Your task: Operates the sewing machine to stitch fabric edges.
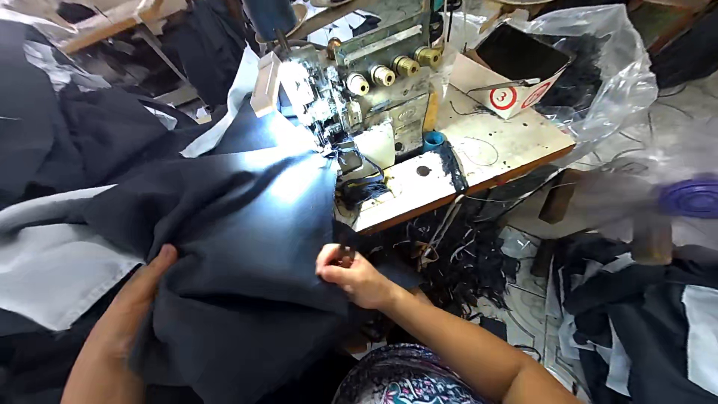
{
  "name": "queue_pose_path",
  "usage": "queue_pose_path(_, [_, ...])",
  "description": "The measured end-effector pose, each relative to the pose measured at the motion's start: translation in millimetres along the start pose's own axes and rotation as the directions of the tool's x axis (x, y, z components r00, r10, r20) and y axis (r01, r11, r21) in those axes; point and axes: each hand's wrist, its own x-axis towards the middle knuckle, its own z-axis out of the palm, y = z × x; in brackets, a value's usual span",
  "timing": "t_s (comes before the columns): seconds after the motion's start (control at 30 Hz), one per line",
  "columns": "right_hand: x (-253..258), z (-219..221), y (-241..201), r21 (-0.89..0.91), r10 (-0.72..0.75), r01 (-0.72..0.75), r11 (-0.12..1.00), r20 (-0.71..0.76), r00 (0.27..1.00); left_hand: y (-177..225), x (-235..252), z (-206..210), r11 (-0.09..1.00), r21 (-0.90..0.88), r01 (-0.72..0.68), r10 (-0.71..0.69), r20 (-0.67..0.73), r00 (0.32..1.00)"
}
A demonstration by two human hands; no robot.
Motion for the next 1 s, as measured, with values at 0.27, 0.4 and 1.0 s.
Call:
queue_pose_path(0.27, [-81.8, -98.9, -64.4, -0.555, 0.167, -0.249, 0.794, -0.195, 0.966, -82.5, -41.0, 29.4, 0.922, 0.269, 0.280, -0.272, -0.066, 0.960])
queue_pose_path(0.4, [-63.6, -55.0, -2.3, -0.591, 0.377, -0.402, 0.699, -0.174, 0.910, -62.5, -6.1, 27.7, 0.937, 0.233, 0.262, -0.213, -0.217, 0.953])
queue_pose_path(1.0, [-126.2, 3.5, -48.2, -0.407, 0.147, -0.296, 0.864, -0.358, 0.922, -53.8, 45.3, -22.6, 0.673, 0.711, -0.207, 0.292, 0.002, 0.956])
